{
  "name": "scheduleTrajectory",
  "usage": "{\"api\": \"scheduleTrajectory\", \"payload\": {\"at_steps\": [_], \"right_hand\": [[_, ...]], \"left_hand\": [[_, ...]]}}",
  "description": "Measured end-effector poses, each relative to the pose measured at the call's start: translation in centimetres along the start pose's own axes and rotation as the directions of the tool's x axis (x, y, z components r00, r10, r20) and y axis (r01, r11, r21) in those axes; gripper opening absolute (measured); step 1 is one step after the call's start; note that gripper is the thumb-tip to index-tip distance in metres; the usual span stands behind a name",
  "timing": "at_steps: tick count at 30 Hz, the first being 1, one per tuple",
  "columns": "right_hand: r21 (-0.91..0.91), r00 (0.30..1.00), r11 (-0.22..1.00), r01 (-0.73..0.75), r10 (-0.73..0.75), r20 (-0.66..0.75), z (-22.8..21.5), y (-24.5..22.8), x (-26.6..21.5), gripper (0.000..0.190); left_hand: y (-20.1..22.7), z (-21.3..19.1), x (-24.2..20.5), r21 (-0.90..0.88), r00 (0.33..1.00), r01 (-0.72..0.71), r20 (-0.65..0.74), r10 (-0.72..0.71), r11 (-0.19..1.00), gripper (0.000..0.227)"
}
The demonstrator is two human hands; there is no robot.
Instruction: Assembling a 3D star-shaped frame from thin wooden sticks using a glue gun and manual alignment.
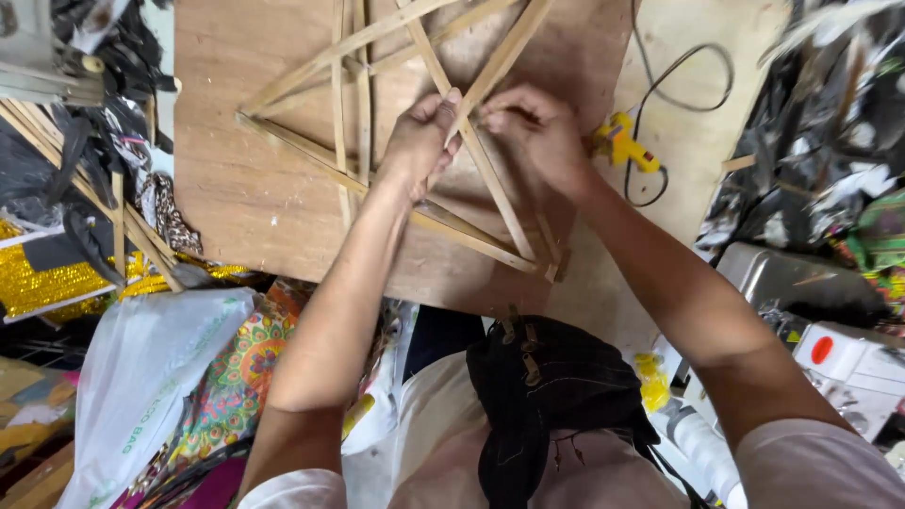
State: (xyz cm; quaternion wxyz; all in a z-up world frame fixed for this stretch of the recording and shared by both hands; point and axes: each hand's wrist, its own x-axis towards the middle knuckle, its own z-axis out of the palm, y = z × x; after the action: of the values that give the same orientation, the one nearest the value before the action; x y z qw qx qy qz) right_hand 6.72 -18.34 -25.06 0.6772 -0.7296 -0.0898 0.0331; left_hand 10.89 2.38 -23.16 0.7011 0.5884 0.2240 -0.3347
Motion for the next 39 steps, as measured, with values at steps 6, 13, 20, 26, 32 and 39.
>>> {"api": "scheduleTrajectory", "payload": {"at_steps": [6, 13, 20, 26, 32, 39], "right_hand": [[0.048, 0.995, 0.993, -0.103, 0.103, 0.01, 3.2, 6.6, -0.1, 0.013], [0.044, 0.996, 0.997, -0.068, 0.071, -0.056, 4.7, 11.7, -0.5, 0.016], [0.104, 0.946, 0.958, -0.266, 0.281, -0.164, 5.9, 8.4, -1.6, 0.017], [-0.093, 0.937, 0.933, -0.347, 0.349, 0.007, 6.9, 8.3, -3.4, 0.015], [-0.283, 0.993, 0.953, -0.11, 0.115, -0.002, 6.5, 6.5, -4.1, 0.022], [-0.159, 0.993, 0.983, 0.096, -0.105, -0.049, 7.4, 7.0, -3.8, 0.008]], "left_hand": [[0.1, -1.3, -0.1, 0.248, 0.973, 0.221, -0.122, -0.196, 0.943, 0.026], [-1.7, -2.2, 2.0, 0.337, 0.958, 0.266, -0.193, -0.21, 0.903, 0.03], [-2.7, -3.6, 4.6, 0.694, 0.925, 0.285, -0.38, 0.001, 0.662, 0.041], [0.3, -1.1, 3.6, 0.532, 0.907, 0.354, -0.395, -0.145, 0.769, 0.055], [2.4, 2.1, 1.5, 0.423, 0.927, 0.321, -0.322, -0.19, 0.847, 0.124], [-2.7, 0.2, 6.3, 0.41, 0.881, 0.188, -0.472, 0.031, 0.892, 0.051]]}}
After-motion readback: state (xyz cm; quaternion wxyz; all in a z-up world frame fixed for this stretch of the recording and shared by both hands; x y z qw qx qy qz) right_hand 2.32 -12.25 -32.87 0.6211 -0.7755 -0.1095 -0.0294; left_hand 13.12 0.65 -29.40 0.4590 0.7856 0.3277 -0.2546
